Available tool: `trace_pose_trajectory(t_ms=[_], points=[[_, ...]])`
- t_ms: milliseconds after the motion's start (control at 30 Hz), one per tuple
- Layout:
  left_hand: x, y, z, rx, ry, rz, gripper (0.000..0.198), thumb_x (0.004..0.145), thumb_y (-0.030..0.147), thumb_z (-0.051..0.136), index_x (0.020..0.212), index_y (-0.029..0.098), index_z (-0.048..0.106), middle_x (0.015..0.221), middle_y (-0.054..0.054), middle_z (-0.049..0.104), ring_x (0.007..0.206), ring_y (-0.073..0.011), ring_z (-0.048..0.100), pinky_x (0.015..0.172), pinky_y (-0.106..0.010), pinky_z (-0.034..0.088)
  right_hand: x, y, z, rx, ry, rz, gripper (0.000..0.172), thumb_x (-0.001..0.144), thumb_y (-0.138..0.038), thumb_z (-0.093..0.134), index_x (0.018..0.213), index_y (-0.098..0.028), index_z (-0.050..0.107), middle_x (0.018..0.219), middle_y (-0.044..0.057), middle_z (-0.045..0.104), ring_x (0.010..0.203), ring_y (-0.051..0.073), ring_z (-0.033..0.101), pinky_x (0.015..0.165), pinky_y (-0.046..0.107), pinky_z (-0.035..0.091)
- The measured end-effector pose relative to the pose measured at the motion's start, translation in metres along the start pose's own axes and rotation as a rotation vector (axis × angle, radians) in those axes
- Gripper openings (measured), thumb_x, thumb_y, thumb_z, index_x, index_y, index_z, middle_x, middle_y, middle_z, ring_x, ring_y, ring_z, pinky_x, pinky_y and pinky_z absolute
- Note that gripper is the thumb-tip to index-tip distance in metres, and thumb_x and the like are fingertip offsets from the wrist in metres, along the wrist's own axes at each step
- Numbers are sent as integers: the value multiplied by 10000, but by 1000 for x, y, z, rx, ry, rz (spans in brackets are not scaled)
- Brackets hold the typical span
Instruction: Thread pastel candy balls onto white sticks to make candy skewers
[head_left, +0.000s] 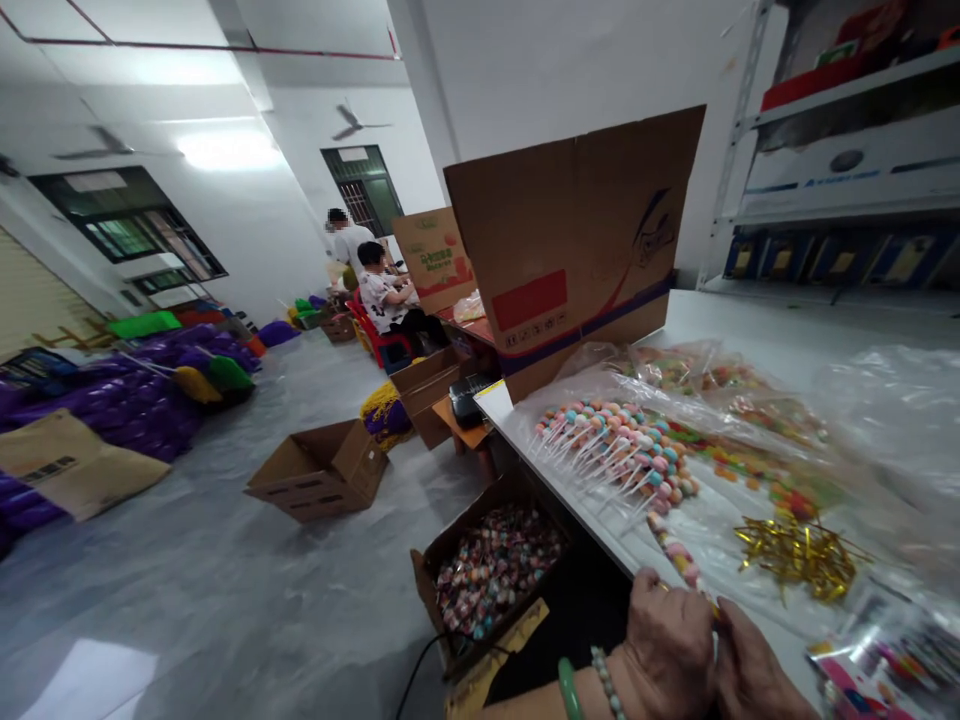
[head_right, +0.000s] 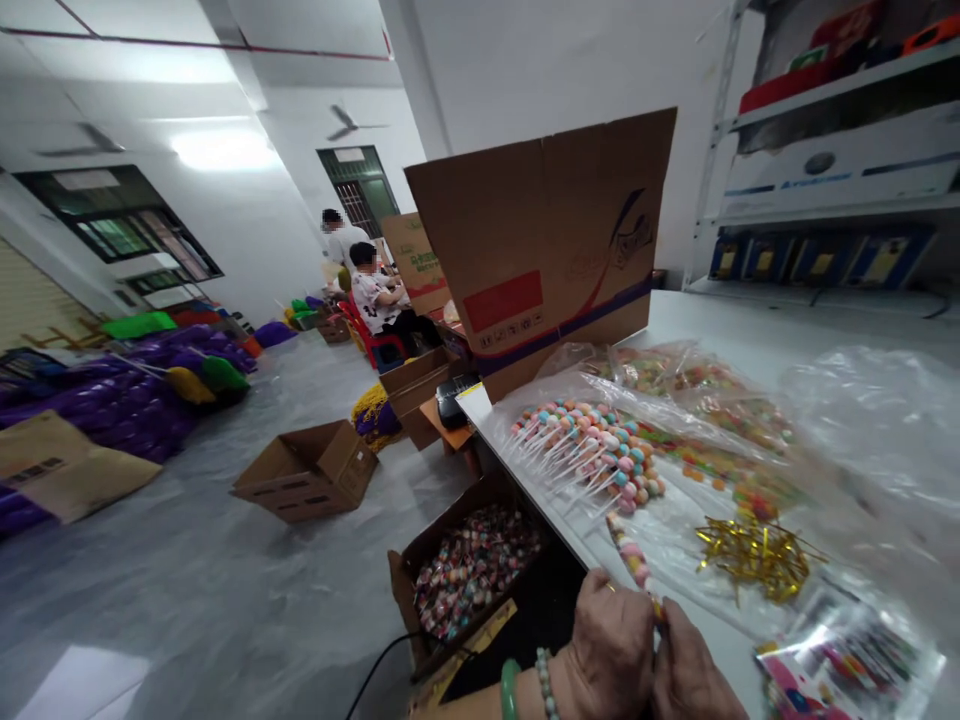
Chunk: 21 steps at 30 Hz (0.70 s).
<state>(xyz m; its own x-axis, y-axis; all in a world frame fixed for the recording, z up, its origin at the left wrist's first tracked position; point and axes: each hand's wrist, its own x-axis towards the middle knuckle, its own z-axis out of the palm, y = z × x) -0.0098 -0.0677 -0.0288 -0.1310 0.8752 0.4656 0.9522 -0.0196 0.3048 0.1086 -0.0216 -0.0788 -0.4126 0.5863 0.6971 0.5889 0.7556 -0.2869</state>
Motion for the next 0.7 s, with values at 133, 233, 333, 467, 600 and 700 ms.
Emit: trace_pose_trajectory(t_ms=[133, 233, 333, 467, 600, 700], points=[[-10, 13, -5, -195, -185, 30, 191, 861, 187, 432, 776, 186, 603, 669, -104, 635, 642, -205, 579, 667, -348, 388, 12, -15, -17, 66, -20, 188, 277, 943, -323, 380, 1001, -160, 596, 806, 84, 697, 629, 184, 644, 548, 263, 456], [-17, 16, -14, -567, -250, -167, 289, 924, 257, 385, 744, 195, 602, 737, -70, 649, 688, -172, 568, 681, -301, 417, 21, -19, -28, 112, -40, 415, 253, 924, -294, 374, 854, -177, 587, 733, 64, 659, 656, 184, 613, 616, 272, 446], [-9, 5, -9, -902, -306, -493, 309, 896, 412, 499, 721, 185, 616, 668, -12, 606, 620, -136, 523, 634, -265, 420, 26, -10, -26, 82, -49, 532, 250, 913, -219, 353, 860, -174, 593, 735, 48, 642, 662, 165, 584, 634, 263, 419], [13, -2, 4, -1350, -416, -809, 431, 853, 547, 540, 889, 143, 684, 863, -82, 672, 724, -158, 583, 659, -278, 461, 23, -9, -24, 18, -35, 422, 236, 917, -149, 373, 869, -175, 603, 710, 33, 611, 656, 153, 557, 631, 255, 396], [31, 3, 7, -1666, -487, -1055, 464, 673, 533, 760, 847, 106, 713, 712, -58, 637, 639, -124, 551, 606, -243, 429, 19, -16, -21, -59, -9, 174, 224, 912, -108, 398, 904, -167, 614, 655, 33, 571, 583, 156, 499, 575, 281, 356], [38, 2, 8, -1720, -376, -1133, 417, 532, 365, 881, 822, 107, 729, 652, -4, 605, 613, -90, 529, 613, -217, 410, 21, -18, -21, 35, -29, 166, 220, 918, -107, 406, 865, -184, 605, 640, 22, 567, 575, 152, 499, 574, 280, 365]])
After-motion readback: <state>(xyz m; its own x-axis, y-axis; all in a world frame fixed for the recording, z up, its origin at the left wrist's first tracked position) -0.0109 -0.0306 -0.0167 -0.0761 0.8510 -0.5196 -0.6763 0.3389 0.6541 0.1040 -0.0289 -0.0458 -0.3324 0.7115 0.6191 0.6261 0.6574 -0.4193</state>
